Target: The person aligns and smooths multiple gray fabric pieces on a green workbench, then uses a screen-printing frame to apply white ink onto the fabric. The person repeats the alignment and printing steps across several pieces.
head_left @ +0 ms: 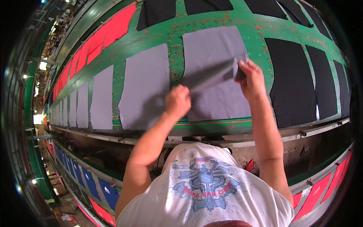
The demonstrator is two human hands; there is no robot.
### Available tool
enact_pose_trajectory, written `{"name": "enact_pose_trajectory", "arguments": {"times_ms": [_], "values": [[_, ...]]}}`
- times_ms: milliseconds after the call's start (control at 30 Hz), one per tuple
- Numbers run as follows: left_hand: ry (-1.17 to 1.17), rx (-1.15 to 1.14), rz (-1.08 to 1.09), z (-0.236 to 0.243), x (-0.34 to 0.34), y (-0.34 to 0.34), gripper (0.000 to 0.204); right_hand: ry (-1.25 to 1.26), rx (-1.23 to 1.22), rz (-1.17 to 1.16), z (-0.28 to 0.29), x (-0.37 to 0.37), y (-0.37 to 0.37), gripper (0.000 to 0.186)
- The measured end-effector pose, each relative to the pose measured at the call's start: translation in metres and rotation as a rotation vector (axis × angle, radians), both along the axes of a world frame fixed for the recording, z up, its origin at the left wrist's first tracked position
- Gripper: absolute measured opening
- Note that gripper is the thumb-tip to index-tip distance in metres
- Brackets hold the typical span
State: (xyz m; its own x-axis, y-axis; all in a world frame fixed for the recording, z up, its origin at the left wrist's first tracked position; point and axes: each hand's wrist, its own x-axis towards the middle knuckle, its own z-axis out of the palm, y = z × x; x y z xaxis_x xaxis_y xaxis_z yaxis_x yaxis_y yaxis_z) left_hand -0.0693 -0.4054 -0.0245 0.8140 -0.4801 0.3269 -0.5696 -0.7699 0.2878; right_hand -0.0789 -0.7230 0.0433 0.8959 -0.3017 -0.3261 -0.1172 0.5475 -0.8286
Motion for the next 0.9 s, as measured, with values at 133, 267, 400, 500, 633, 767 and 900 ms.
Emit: {"name": "enact_pose_trajectory", "arguments": {"times_ms": [133,267,400,500,633,767,900], "values": [[-0.089,-0.472,0.283,0.092,0.086,0.049,0.036,-0.300,-0.074,0.024,0.079,0.029,0.012,0.022],[-0.247,-0.767,0.252,0.162,0.096,0.106,0.048,-0.437,-0.155,0.107,0.117,0.022,0.045,0.030],[-0.440,-0.530,0.151,0.161,0.056,0.165,0.036,-0.305,-0.245,0.254,0.089,0.001,0.085,0.018],[-0.439,-0.467,0.118,0.129,0.023,0.204,0.026,-0.170,-0.200,0.288,0.045,-0.017,0.118,0.019],[-0.324,-0.455,0.169,0.074,-0.026,0.248,0.041,0.020,-0.197,0.364,-0.013,-0.053,0.154,0.032],[-0.123,-0.357,0.108,0.032,-0.060,0.278,0.041,0.119,-0.271,0.419,-0.050,-0.092,0.172,0.038],[0.004,-0.177,0.024,0.010,-0.070,0.293,0.040,0.173,-0.425,0.415,-0.071,-0.131,0.151,0.052]]}}
